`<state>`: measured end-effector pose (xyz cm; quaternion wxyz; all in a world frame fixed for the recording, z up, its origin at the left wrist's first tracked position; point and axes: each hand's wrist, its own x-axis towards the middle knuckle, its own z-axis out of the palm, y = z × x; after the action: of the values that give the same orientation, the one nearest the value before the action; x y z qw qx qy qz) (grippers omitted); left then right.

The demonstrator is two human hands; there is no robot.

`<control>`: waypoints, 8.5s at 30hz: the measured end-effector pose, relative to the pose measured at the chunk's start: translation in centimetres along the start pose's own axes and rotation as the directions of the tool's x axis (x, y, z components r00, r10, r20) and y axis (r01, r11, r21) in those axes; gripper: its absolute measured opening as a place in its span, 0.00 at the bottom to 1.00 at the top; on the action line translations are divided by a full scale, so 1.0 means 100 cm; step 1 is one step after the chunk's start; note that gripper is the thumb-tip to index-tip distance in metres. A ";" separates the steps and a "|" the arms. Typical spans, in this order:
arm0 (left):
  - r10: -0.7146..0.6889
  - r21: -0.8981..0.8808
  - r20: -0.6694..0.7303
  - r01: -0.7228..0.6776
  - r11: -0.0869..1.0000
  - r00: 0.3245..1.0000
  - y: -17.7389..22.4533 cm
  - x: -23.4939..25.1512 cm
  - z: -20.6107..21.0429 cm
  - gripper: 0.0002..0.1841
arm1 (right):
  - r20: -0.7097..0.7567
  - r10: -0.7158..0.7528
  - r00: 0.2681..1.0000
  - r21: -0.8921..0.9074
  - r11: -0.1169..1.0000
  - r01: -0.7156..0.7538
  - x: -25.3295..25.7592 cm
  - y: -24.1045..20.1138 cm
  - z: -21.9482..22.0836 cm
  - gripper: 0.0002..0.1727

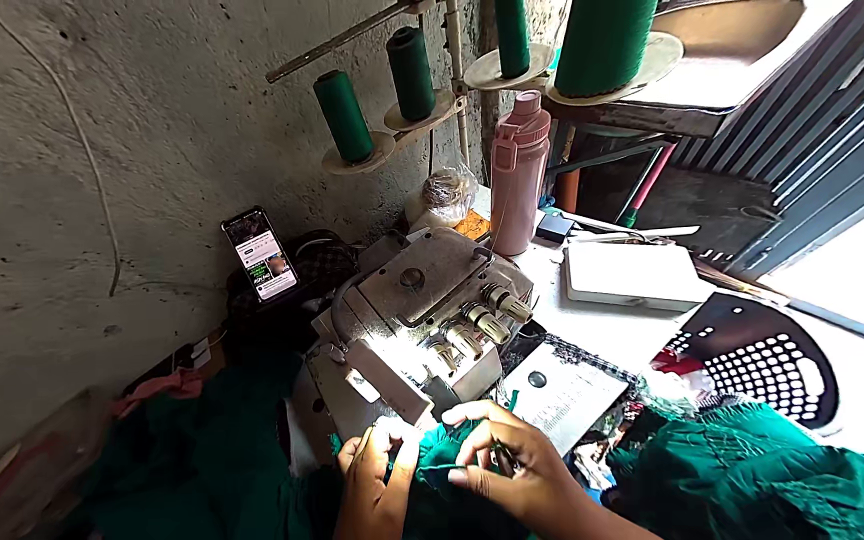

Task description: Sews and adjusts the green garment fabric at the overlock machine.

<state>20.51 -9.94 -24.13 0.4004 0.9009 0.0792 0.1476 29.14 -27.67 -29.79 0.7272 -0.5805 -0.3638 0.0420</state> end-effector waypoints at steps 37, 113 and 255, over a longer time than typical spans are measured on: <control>0.078 0.362 -0.110 -0.033 0.932 0.991 0.024 -0.008 0.008 0.09 | 0.076 0.182 0.980 -0.024 0.983 -0.180 0.021 -0.002 -0.007 0.14; -0.108 0.452 -0.297 0.240 0.859 0.949 -0.009 0.033 0.006 0.24 | -0.156 0.096 0.983 -0.577 0.799 -0.170 0.043 0.009 0.026 0.10; 0.263 0.591 -0.225 -0.083 0.802 0.938 -0.023 -0.017 0.010 0.19 | 0.526 -0.299 0.796 -0.655 0.454 0.604 0.068 0.001 -0.018 0.11</control>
<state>19.20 -9.53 -26.85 0.0789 0.9501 0.0952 0.2864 35.15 -25.83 -26.73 0.2973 -0.7047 -0.6035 -0.2252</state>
